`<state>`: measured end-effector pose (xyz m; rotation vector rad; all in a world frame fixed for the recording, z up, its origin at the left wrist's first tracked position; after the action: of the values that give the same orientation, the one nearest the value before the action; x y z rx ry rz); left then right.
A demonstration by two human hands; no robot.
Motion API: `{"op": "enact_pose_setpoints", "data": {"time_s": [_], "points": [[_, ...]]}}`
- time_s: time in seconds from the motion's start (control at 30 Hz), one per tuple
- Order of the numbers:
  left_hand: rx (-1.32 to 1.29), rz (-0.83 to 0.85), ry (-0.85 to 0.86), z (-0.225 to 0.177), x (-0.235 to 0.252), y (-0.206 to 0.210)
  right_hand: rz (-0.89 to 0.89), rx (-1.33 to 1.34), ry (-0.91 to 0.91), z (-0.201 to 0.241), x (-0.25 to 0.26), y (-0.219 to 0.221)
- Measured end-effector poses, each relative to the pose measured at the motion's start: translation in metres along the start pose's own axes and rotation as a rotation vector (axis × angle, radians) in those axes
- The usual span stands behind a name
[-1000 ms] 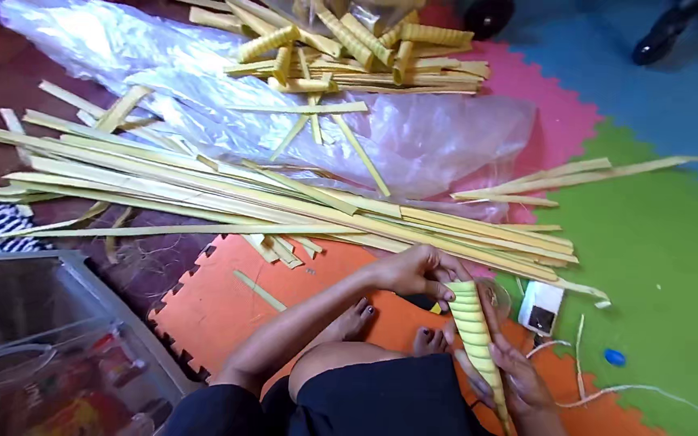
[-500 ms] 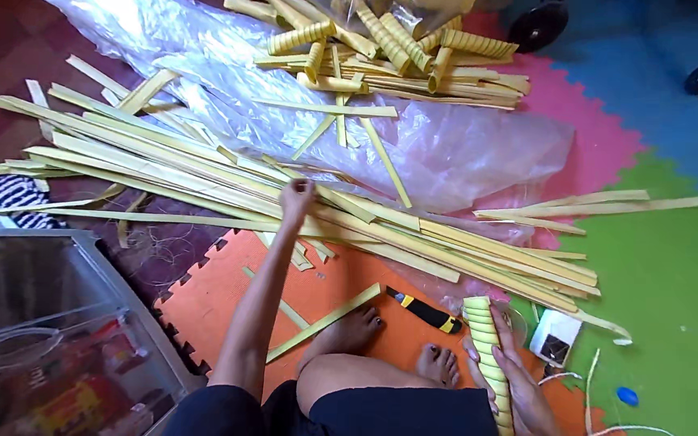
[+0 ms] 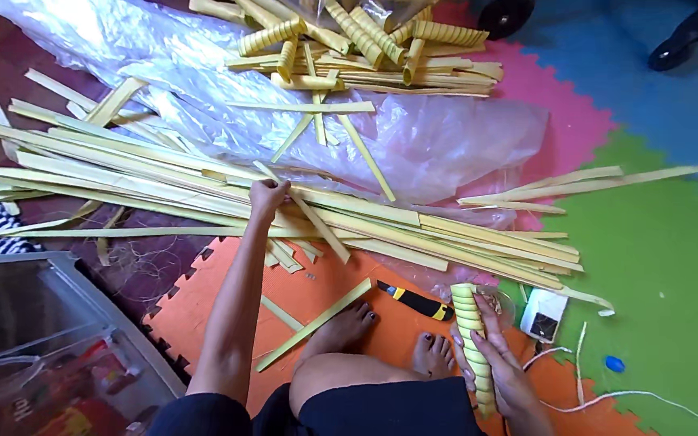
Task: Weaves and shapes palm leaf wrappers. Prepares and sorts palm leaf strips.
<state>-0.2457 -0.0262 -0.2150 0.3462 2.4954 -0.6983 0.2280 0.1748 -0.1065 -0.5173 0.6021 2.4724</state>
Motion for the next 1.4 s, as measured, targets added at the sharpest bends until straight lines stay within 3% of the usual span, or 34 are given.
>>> {"op": "enact_pose_setpoints", "data": {"time_s": [0.13,0.23,0.37,0.63,0.73,0.9,1.0,1.07,1.2,1.3,1.33,1.4], "points": [[-0.440,0.257,0.253,-0.045,-0.095,0.042,-0.065,-0.073,-0.055,0.005,0.002,-0.007],[-0.330,0.515,0.655,-0.090,-0.179,0.078,-0.139,-0.235,-0.150,0.024,0.005,-0.006],[-0.186,0.860,0.840,-0.121,-0.255,0.134,-0.230,-0.456,-0.351,0.064,0.001,-0.005],[0.108,1.231,0.776,-0.108,-0.318,0.169,-0.446,-0.877,-0.511,0.103,-0.033,-0.024],[0.137,1.234,0.708,-0.113,-0.330,0.176,-0.434,-1.133,-0.514,0.101,-0.034,-0.010],[0.062,1.220,0.566,-0.126,-0.342,0.184,-0.526,-1.288,-0.544,0.103,-0.039,0.005],[0.075,1.196,0.580,-0.132,-0.347,0.185,-0.479,-1.148,-0.560,0.102,-0.040,0.002],[0.068,1.200,0.628,-0.137,-0.349,0.187,-0.241,-0.786,-0.516,0.095,-0.037,0.003],[0.014,1.231,0.749,-0.147,-0.361,0.189,0.313,0.071,-0.259,0.077,-0.033,0.027],[-0.025,1.283,0.742,-0.155,-0.375,0.187,0.463,0.500,-0.083,0.070,-0.040,0.037],[-0.005,1.282,0.743,-0.157,-0.377,0.186,0.420,0.440,-0.106,0.071,-0.040,0.035],[0.079,1.234,0.763,-0.160,-0.377,0.184,0.150,-0.174,-0.317,0.087,-0.036,0.023]]}}
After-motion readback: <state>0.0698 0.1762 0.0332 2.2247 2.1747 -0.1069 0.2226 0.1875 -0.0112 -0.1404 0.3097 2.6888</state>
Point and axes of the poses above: each hand's wrist, its own x-axis towards the middle knuckle, its own y-axis out of the palm, z = x × y, the point moved 9 cm from there along x, towards the middle knuckle, and after that the axes turned 7 degrees about -x, right-handed, at the moved point
